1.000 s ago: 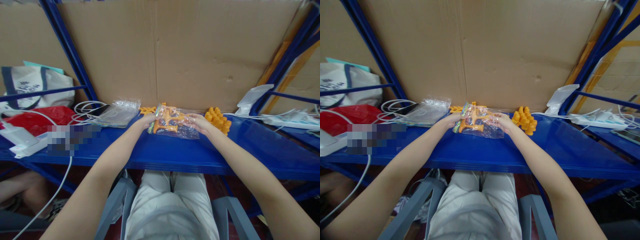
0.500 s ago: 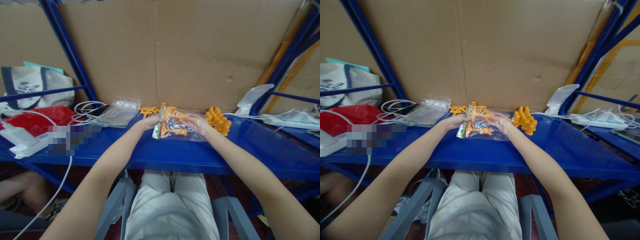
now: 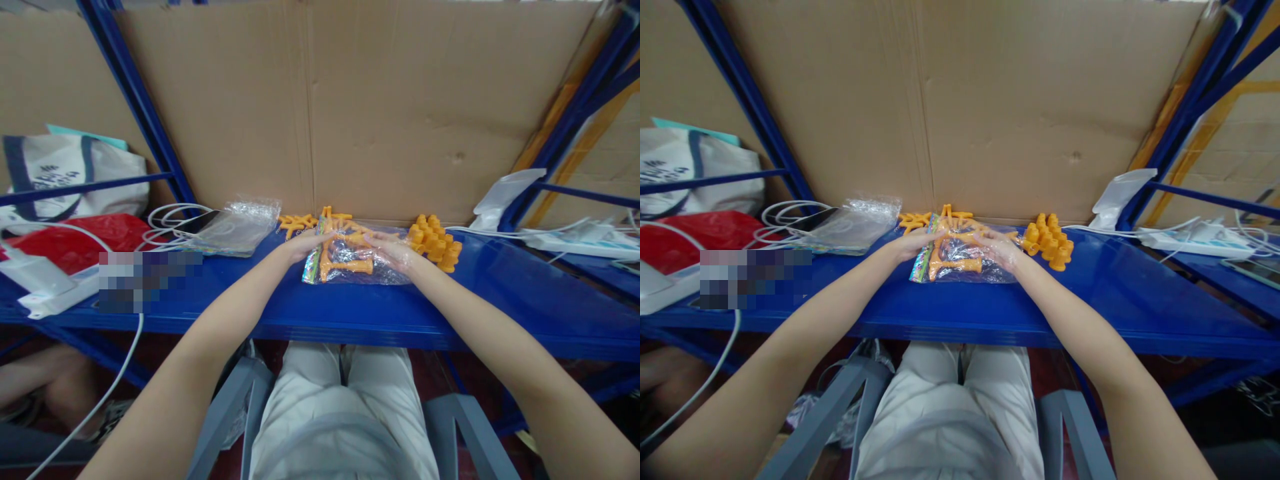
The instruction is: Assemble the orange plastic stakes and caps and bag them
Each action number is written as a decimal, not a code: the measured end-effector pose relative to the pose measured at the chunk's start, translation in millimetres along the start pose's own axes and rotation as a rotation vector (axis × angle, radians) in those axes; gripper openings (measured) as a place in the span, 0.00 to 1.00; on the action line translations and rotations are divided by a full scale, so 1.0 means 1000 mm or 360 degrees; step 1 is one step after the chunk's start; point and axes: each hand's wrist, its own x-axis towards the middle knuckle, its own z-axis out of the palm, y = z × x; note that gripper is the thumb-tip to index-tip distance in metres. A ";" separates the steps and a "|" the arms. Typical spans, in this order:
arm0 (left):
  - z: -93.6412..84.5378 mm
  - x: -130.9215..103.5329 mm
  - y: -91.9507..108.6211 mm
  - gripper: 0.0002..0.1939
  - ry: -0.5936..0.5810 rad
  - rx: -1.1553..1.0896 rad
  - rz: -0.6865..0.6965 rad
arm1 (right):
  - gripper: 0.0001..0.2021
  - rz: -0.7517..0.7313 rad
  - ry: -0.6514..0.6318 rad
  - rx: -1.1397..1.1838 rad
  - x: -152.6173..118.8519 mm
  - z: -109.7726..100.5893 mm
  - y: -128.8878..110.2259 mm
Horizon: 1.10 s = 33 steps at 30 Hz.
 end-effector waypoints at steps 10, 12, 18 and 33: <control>-0.004 -0.002 0.004 0.08 -0.0070 0.0202 -0.0039 | 0.11 0.0078 0.0106 -0.0042 -0.007 0.013 -0.010; -0.009 -0.004 0.008 0.08 -0.0083 0.0220 -0.0044 | 0.08 0.0107 0.0180 -0.0026 -0.010 0.017 -0.014; -0.040 -0.005 0.016 0.08 0.0004 0.0283 -0.0143 | 0.02 0.0027 0.0427 -0.0204 -0.011 0.009 -0.029; -0.066 -0.007 0.014 0.07 0.0162 0.0391 -0.0366 | 0.16 0.0089 0.0514 -0.2592 -0.014 -0.043 -0.031</control>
